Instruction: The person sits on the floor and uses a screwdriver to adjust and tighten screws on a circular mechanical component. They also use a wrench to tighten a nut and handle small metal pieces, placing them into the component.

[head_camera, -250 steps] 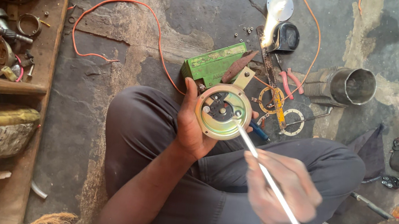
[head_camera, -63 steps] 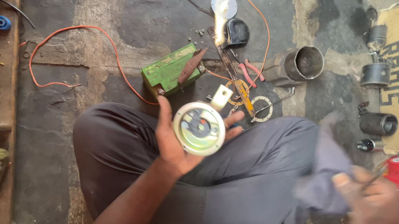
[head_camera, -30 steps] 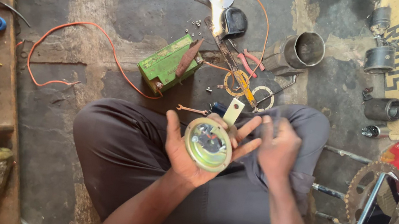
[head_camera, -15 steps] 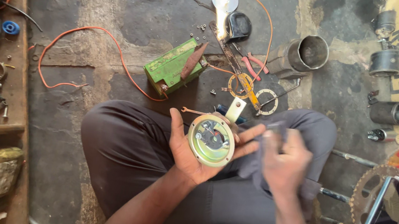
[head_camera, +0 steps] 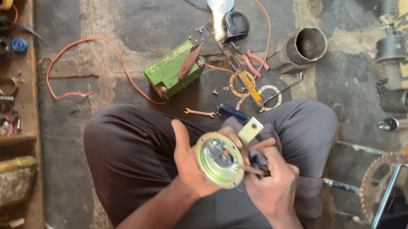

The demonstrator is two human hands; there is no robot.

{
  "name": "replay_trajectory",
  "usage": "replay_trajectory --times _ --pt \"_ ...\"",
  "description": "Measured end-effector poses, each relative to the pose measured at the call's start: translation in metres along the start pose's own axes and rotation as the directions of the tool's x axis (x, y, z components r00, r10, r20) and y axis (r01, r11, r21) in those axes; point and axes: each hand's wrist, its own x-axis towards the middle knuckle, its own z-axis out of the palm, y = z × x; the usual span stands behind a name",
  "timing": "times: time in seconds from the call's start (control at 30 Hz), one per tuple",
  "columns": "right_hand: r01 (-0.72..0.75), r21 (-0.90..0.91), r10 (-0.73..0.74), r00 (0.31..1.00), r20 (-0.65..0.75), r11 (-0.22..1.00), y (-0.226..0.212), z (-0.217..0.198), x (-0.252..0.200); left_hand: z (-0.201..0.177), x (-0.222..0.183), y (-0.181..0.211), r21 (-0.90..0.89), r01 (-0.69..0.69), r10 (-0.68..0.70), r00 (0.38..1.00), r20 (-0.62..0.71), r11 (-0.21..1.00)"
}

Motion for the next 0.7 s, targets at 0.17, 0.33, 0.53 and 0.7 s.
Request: replay_trajectory --times 0.17,0.33,0.53,0.7 --pt "0.085 -0.068 -0.095 0.983 -0.16 0.994 0.003 0.023 0.004 0.003 -0.001 0.003 -0.084 -0.046 0.044 0.999 -0.026 0.995" --pt "-0.273 -0.367 0.162 0.939 -0.304 0.89 0.053 -0.016 0.006 0.012 -0.003 0.028 -0.079 0.02 -0.007 0.986 0.166 0.997" --pt "-0.347 -0.532 0.162 0.917 -0.363 0.772 0.094 -0.116 -0.02 0.014 -0.002 0.064 -0.14 -0.09 0.11 0.984 0.142 0.986" --pt "-0.498 -0.475 0.469 0.863 -0.188 0.726 0.086 -0.144 -0.042 0.006 0.004 0.089 -0.099 -0.298 0.287 0.952 -0.109 0.95"
